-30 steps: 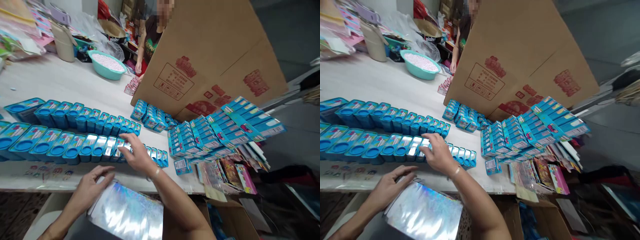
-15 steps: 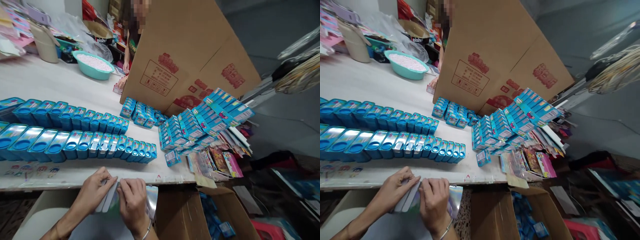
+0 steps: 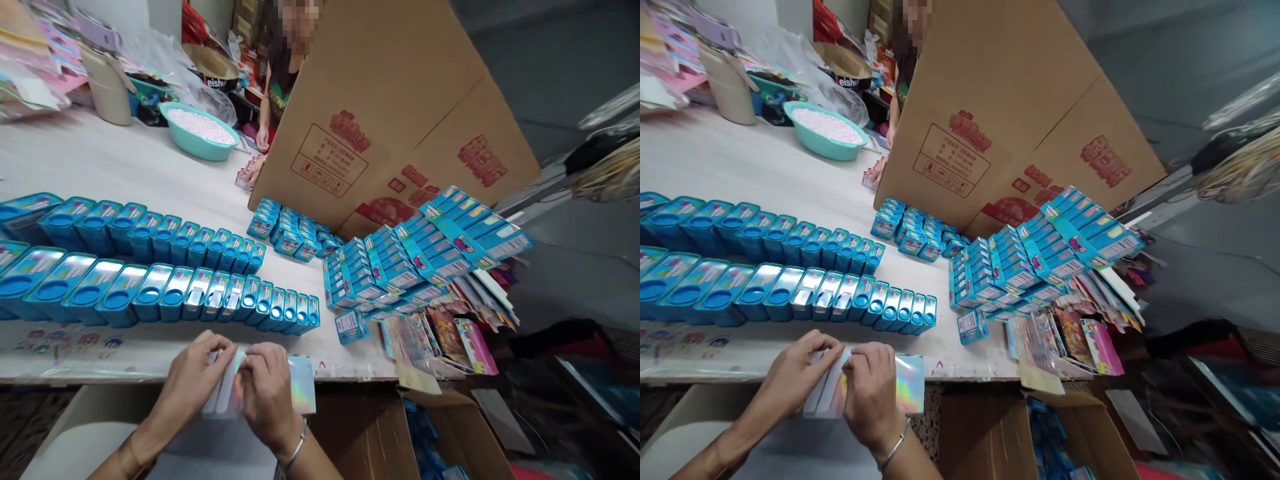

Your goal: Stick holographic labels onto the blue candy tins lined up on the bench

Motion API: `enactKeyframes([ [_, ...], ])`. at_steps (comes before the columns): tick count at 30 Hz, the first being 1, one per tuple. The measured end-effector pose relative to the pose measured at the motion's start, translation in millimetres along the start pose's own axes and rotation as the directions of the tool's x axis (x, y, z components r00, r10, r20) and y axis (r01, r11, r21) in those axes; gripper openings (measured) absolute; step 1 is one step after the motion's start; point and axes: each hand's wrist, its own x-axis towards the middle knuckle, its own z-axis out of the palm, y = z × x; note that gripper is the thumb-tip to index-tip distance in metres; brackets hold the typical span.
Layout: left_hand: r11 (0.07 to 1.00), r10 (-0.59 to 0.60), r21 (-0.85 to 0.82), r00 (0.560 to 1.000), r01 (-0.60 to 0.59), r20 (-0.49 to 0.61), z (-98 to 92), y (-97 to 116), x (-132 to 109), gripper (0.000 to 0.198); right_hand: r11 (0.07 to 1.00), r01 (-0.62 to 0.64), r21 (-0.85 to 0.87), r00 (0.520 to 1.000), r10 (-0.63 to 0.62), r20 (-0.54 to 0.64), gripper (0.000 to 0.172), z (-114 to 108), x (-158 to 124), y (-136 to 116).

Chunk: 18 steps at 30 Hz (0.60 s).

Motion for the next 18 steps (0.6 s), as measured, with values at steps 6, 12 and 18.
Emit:
enactKeyframes([
  [6, 0.992, 0.025, -0.120, 0.999, -0.031, -0.047, 9.9, -14, 6, 0.043, 0.812, -0.398, 0.427, 0.917, 0.346, 0.196, 0.016, -46, 76, 1],
  [12, 0.919, 0.008, -0.394, 0.997, 0.021, 0.073, 18.2, -5, 13, 0.087, 0.734, -0.467, 0.493, 0.879, 0.324, 0.350, 0.013, -29, 131, 40],
  [18, 0.870, -0.139, -0.456, 0.980, 0.189, 0.140, 28.0, 19, 37, 0.056, 0.702, -0.507, 0.500, 0.860, 0.374, 0.346, 0.009, -3, 131, 58],
])
